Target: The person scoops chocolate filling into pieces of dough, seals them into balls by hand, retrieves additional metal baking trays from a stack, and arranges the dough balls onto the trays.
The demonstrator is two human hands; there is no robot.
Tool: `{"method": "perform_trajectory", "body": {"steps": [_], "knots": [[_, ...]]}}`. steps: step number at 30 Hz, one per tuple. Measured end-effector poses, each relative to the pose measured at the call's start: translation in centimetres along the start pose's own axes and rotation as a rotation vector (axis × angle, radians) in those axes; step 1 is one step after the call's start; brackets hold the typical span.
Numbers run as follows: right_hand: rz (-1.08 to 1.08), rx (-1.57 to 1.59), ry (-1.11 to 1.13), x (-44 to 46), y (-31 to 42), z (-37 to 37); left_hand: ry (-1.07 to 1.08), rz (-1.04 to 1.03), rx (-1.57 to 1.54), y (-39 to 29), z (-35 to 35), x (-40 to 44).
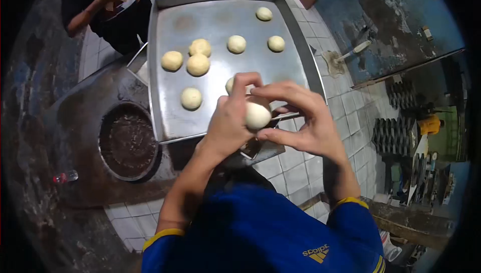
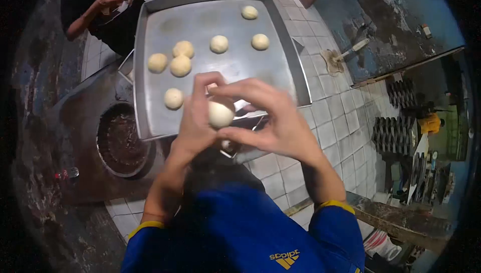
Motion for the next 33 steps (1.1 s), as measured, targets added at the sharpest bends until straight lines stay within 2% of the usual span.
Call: {"method": "perform_trajectory", "body": {"steps": [2, 4, 8, 9, 10, 14, 15, 16, 18, 20, 21, 22, 23, 24, 26, 28, 29, 30, 32, 33], "knots": [[0.011, -0.12, 0.054, 0.5, -0.8, 1.7, 0.004, -0.085, 0.006, 0.3, -2.1, 2.2], [0.003, -0.206, 0.059, 0.9, -1.7, 3.4, 0.014, -0.069, 0.051, 1.3, -4.1, 4.2], [-0.13, -0.029, 0.089, 2.3, -8.1, 7.0, 0.055, -0.071, 0.143, 3.9, -6.7, 6.2], [-0.115, -0.126, 0.131, 2.9, -10.2, 8.0, 0.123, 0.007, 0.144, 3.3, -6.2, 5.7], [-0.22, 0.004, 0.106, 3.1, -12.3, 8.4, 0.117, 0.01, 0.14, 3.0, -5.2, 5.2], [0.015, -0.603, 0.338, 3.7, -16.0, 6.1, 0.031, 0.195, 0.315, 4.1, -0.1, 2.5], [0.144, -0.84, 0.46, 3.4, -16.4, 4.4, 0.016, 0.22, 0.317, 4.4, 1.1, 1.6], [0.144, -0.839, 0.466, 3.4, -17.6, 4.0, -0.059, 0.122, 0.409, 4.2, 2.6, 0.8], [0.293, -1.064, 0.434, 3.2, -18.7, 3.0, -0.134, 0.031, 0.496, 3.6, 3.9, -0.7], [0.213, -1.052, 0.519, 3.5, -20.2, 2.7, -0.31, 0.344, 0.136, 4.4, 6.1, -2.2], [0.146, -0.914, 0.55, 3.9, -21.1, 3.0, -0.376, 0.3, -0.061, 4.7, 6.2, -2.4], [0.076, -0.777, 0.577, 4.2, -21.7, 3.5, -0.37, 0.292, -0.066, 5.0, 6.4, -2.4], [-0.105, -0.408, 0.607, 5.0, -22.5, 4.6, -0.416, 0.241, -0.187, 5.3, 7.0, -2.5], [-0.403, 0.026, 0.551, 5.9, -20.4, 5.7, -0.462, 0.191, -0.309, 5.4, 7.5, -2.6], [-0.341, 0.166, 0.356, 7.2, -19.9, 7.4, -0.472, 0.187, -0.303, 5.3, 7.8, -2.5], [-0.173, -0.347, 0.449, 5.2, -20.2, 5.1, -0.498, 0.161, -0.319, 5.8, 8.1, -2.8], [0.027, -0.94, 0.556, 3.8, -20.1, 2.8, -0.5, 0.164, -0.32, 6.0, 8.0, -3.0], [0.025, -0.936, 0.556, 3.7, -20.0, 2.9, -0.505, 0.155, -0.311, 6.1, 8.0, -3.1], [-0.055, -0.707, 0.639, 4.8, -20.1, 3.5, -0.54, 0.133, -0.281, 5.7, 8.5, -3.3], [-0.149, -0.445, 0.575, 6.3, -19.0, 4.6, -0.573, 0.098, -0.285, 5.1, 8.6, -3.4]]}}
Point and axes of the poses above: each hand's wrist, its own x-axis towards the middle knuckle, its own z-axis out of the back of the hand, y = z × x, the point moved 8 cm from there along x, towards the middle knuckle, and after that the axes turned 1 degree about y, right-handed, at the moved point
